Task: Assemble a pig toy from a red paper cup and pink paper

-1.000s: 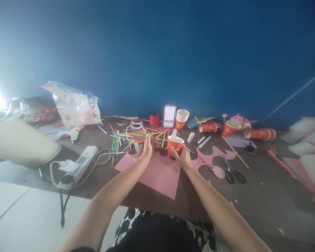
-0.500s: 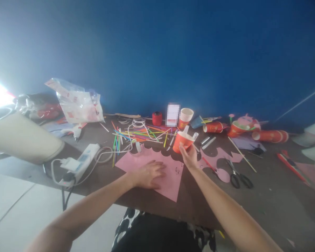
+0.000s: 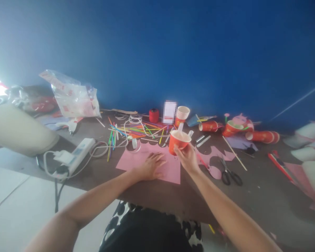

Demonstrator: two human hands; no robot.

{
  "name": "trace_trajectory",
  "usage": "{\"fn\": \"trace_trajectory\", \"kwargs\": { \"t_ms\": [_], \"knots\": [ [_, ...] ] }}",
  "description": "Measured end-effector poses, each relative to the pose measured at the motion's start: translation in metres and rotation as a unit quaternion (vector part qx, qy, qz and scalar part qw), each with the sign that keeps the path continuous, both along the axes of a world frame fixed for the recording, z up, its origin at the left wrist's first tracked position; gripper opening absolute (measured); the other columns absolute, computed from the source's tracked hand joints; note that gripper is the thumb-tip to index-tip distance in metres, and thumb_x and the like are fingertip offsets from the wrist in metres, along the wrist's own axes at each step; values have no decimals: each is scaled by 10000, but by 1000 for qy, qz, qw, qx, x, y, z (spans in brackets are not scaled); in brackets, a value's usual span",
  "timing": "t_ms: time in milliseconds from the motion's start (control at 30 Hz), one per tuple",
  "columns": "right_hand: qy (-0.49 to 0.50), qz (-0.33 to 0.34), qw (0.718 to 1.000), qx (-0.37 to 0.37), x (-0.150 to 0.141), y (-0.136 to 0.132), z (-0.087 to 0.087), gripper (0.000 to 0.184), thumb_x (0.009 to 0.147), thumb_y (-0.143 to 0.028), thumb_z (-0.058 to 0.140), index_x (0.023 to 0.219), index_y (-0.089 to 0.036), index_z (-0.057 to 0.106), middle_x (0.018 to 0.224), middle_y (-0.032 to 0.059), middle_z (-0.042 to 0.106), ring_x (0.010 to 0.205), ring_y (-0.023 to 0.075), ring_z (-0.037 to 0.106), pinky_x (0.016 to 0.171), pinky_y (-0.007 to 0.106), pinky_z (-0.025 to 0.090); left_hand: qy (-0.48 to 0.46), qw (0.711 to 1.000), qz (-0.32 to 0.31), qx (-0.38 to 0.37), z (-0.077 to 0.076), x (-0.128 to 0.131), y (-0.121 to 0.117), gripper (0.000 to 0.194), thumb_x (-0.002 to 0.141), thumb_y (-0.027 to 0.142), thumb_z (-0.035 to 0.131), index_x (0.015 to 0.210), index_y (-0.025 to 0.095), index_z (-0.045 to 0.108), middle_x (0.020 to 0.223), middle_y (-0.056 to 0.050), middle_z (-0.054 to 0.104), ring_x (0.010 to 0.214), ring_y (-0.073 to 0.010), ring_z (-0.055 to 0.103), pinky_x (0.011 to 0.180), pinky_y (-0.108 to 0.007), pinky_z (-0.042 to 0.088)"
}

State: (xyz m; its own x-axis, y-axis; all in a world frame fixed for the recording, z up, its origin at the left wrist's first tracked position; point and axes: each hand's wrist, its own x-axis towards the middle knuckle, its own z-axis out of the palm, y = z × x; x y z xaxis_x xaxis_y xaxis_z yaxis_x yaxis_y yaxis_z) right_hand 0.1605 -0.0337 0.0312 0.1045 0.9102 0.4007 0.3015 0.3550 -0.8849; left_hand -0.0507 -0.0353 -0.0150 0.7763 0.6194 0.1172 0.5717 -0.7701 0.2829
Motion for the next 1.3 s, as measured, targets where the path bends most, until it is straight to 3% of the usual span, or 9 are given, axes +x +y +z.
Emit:
{"fn": "trace_trajectory", "kwargs": {
  "t_ms": [67,167,267,367,500,767,967,1100,1300],
  "knots": [
    [-58,-4,998,-19,-5,-9,-26,376,774,-445,604,990,-140,562,889,85,653,779,203,617,725,358,515,-23,1000,6,6,0,0,0,596,753,460,628,1274,209,483,1385,-136,404,1281,-320,353,1055,-500,284],
    [-165,-15,986,-13,-5,-13,-45,400,811,-468,551,1035,-137,553,1005,130,645,905,240,620,804,391,500,-60,998,35,4,4,0,0,497,736,461,640,1137,176,569,1201,-130,524,1111,-269,493,961,-421,399],
    [-255,-25,967,-10,-3,-14,-53,461,847,-494,492,1085,-102,538,1052,198,639,997,291,608,874,452,468,-71,996,60,10,6,-1,1,431,743,494,621,1018,162,609,1027,-108,558,991,-246,528,907,-407,431],
    [-330,-14,944,-23,-3,-18,-58,502,857,-467,486,1176,-81,507,1142,229,611,1126,330,543,977,528,370,-70,996,60,19,5,-3,2,445,754,519,600,1016,159,607,1013,-111,554,1001,-261,514,916,-434,425],
    [-415,-7,908,-63,-4,-29,-54,587,842,-371,529,1316,-52,396,1330,230,478,1295,315,376,1046,501,308,-76,996,52,14,5,-5,4,368,795,468,572,1005,167,601,1000,-105,563,982,-255,523,889,-428,442],
    [-424,-6,896,-128,22,-92,-30,452,803,-266,571,1238,-155,524,1374,159,455,1303,295,372,1051,513,317,-106,994,34,23,-7,-6,17,282,791,370,603,1012,195,591,985,-89,559,970,-247,530,865,-424,466],
    [-387,-55,912,-126,36,-141,-40,327,849,-225,501,1169,-196,566,1363,123,478,1294,271,398,1044,548,318,-116,993,32,21,-6,-6,18,225,824,339,565,995,195,592,979,-85,563,968,-236,539,865,-412,470],
    [-372,-92,919,-92,31,-151,-49,276,849,-197,489,1104,-180,593,1341,121,500,1302,263,388,1026,496,371,-122,992,32,25,-1,-4,19,209,820,331,573,969,187,601,974,-86,564,953,-234,548,858,-401,470],
    [-345,-113,931,-38,27,-151,-49,223,840,-124,480,1007,-195,609,1117,86,637,1192,232,506,1052,496,337,-119,992,33,32,-1,-3,21,203,821,328,572,968,192,609,957,-86,576,956,-244,543,857,-405,459]
  ]
}}
